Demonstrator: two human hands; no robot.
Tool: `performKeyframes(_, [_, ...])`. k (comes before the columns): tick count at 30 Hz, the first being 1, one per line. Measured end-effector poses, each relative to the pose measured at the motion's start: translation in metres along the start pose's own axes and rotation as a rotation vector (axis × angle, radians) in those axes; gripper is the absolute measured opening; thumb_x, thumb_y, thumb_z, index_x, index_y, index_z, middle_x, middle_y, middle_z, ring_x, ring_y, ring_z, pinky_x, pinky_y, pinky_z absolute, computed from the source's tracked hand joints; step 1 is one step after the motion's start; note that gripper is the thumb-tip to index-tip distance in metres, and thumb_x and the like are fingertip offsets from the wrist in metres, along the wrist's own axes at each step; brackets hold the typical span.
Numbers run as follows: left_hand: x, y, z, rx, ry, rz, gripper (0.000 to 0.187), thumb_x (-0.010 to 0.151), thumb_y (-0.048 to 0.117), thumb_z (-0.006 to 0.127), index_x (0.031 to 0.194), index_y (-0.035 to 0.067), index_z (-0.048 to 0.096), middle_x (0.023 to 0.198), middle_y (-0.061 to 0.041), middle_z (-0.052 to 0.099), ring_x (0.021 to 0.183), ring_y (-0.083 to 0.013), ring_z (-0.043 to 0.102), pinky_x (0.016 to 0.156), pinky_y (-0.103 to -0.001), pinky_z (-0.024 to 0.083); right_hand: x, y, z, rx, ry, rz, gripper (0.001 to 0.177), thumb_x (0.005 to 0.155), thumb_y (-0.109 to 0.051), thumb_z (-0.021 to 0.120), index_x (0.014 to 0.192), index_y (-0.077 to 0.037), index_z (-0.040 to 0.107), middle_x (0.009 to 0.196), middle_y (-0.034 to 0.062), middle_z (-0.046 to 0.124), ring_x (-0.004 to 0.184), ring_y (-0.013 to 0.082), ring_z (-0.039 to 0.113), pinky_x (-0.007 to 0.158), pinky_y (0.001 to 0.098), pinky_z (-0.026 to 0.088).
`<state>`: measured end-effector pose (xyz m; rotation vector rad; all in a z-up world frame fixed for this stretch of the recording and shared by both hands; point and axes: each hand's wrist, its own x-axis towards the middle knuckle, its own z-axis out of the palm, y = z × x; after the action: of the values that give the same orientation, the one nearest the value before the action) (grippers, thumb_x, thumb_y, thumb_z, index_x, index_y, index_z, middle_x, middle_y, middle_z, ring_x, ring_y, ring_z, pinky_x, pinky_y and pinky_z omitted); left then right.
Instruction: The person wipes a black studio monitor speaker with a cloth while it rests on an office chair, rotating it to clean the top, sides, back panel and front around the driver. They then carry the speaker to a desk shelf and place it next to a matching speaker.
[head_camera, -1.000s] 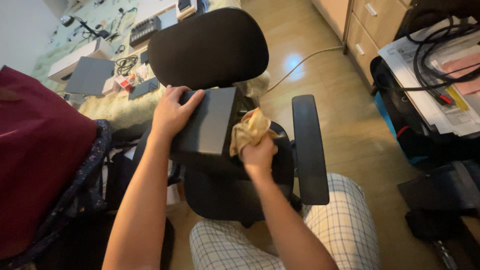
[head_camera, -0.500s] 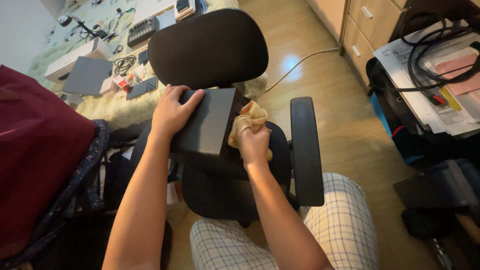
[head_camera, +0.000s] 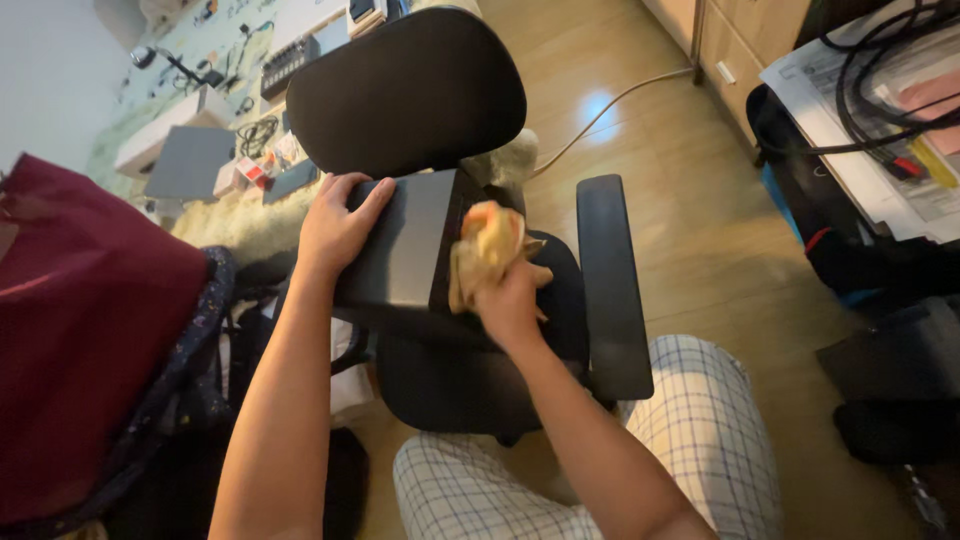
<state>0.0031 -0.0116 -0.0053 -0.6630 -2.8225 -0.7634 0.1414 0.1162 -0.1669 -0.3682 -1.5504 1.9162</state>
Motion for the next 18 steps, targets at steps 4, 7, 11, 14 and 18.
performKeyframes(4, [0.003,0.006,0.001,0.008,0.010,0.059,0.056,0.091,0.054,0.068,0.113,0.003,0.072,0.121,-0.013,0.067,0.115,-0.0322,0.063,0.100,-0.039,0.047,-0.039,0.033,-0.016,0.139,-0.030,-0.252,0.037,0.095,-0.009,0.070,0.128,0.002,0.058,0.117,0.0107,0.067,0.109,0.0215,0.066,0.096,0.0324,0.052])
performKeyframes(7, [-0.001,0.008,0.002,-0.002,-0.027,0.032,0.054,0.091,0.054,0.066,0.113,0.005,0.072,0.120,-0.013,0.067,0.113,-0.0316,0.063,0.098,-0.039,0.047,-0.063,0.065,-0.020,-0.003,0.067,-0.300,0.028,0.095,-0.006,0.069,0.121,0.000,0.064,0.115,0.0115,0.069,0.109,0.0235,0.068,0.098,0.0338,0.052])
performKeyframes(11, [0.003,0.012,0.001,0.006,-0.022,0.059,0.054,0.092,0.054,0.067,0.113,0.005,0.072,0.118,-0.013,0.067,0.113,-0.0316,0.063,0.098,-0.039,0.047,-0.064,0.071,-0.011,0.174,0.089,-0.151,0.018,0.099,-0.006,0.067,0.116,-0.002,0.066,0.104,0.0064,0.069,0.095,0.0196,0.070,0.087,0.0332,0.057])
performKeyframes(14, [0.001,0.010,0.002,-0.002,-0.034,0.035,0.054,0.092,0.054,0.066,0.114,0.006,0.072,0.116,-0.013,0.066,0.111,-0.0312,0.064,0.098,-0.038,0.047,-0.047,0.048,-0.002,0.111,0.027,-0.094,0.024,0.094,-0.007,0.067,0.117,-0.002,0.060,0.094,0.0051,0.065,0.081,0.0169,0.066,0.075,0.0321,0.055])
performKeyframes(18, [0.000,0.005,0.005,0.016,-0.023,0.024,0.054,0.092,0.055,0.065,0.114,0.006,0.072,0.114,-0.013,0.066,0.111,-0.0309,0.063,0.097,-0.038,0.047,-0.020,0.014,0.006,-0.309,0.219,-0.509,0.039,0.087,-0.005,0.077,0.121,-0.001,0.057,0.109,0.0150,0.065,0.102,0.0285,0.060,0.092,0.0402,0.049])
